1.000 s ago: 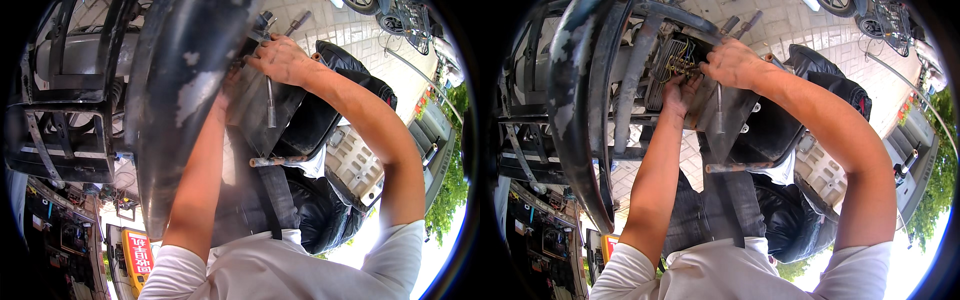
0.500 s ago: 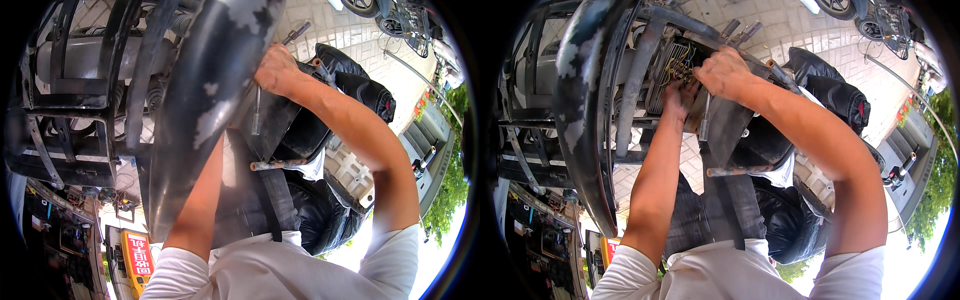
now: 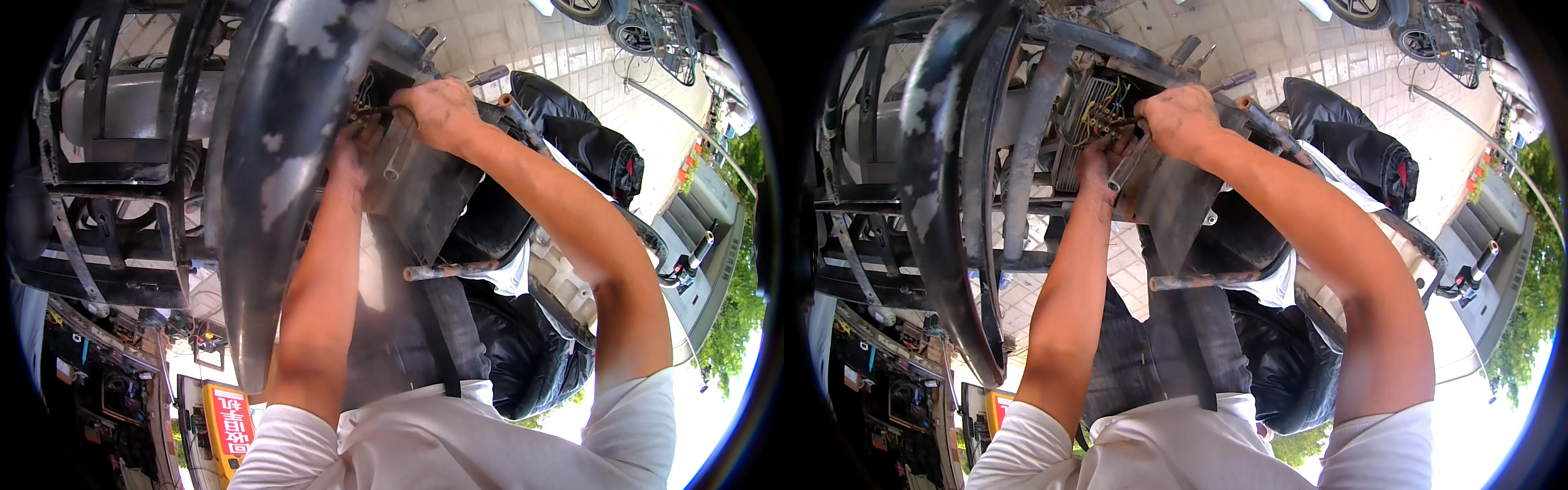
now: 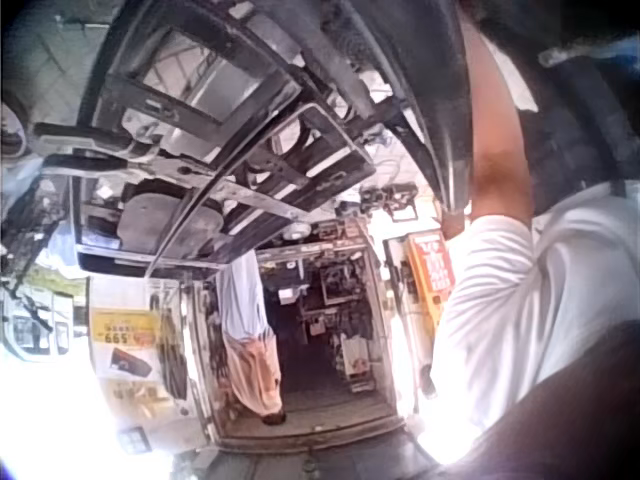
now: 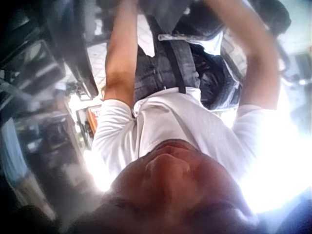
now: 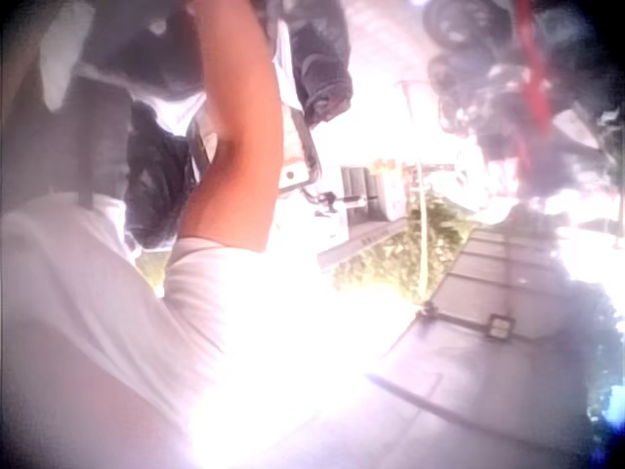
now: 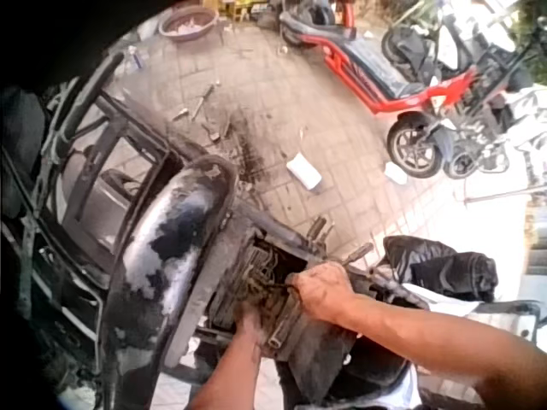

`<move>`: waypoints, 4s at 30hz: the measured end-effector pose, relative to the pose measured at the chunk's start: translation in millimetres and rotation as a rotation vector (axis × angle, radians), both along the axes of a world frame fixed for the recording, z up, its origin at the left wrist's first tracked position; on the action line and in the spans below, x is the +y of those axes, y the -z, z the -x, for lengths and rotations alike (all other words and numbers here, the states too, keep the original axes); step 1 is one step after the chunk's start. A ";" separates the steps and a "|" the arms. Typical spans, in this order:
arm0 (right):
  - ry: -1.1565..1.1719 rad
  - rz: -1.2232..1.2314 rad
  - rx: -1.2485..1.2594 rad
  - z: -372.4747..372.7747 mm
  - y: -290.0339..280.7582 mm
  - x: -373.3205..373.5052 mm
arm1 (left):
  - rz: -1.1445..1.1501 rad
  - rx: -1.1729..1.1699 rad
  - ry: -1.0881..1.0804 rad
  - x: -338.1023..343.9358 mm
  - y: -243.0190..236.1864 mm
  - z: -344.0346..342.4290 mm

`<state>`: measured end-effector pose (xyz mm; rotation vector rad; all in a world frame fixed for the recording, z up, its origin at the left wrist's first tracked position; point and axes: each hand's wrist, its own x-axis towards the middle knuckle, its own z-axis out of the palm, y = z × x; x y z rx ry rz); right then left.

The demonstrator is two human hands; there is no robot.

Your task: The person repairs the electrical system of an electric scooter. They use a wrench to loosen and remove bolts from the scooter's frame, disconnecting wires and removing a metal cover. The person then retrieves a new electronic component from a cluttered workbench and prepares to install it.

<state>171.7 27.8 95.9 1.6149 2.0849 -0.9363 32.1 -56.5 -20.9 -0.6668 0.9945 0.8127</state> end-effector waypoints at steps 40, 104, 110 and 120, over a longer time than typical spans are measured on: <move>2.053 0.311 0.743 -110.4 -96.2 -186.0 | -1.240 1.813 2.181 83.3 -21.2 -36.4; 0.128 0.331 -0.161 22.3 127.7 5.3 | 0.104 0.036 -0.179 -23.9 -12.5 -5.3; 0.807 0.489 0.065 8.9 122.7 -1.1 | -0.091 -0.290 -0.155 -22.9 12.7 -8.7; 0.933 0.464 0.151 -4.8 136.8 -3.8 | -0.066 0.019 0.056 -19.1 37.5 -17.4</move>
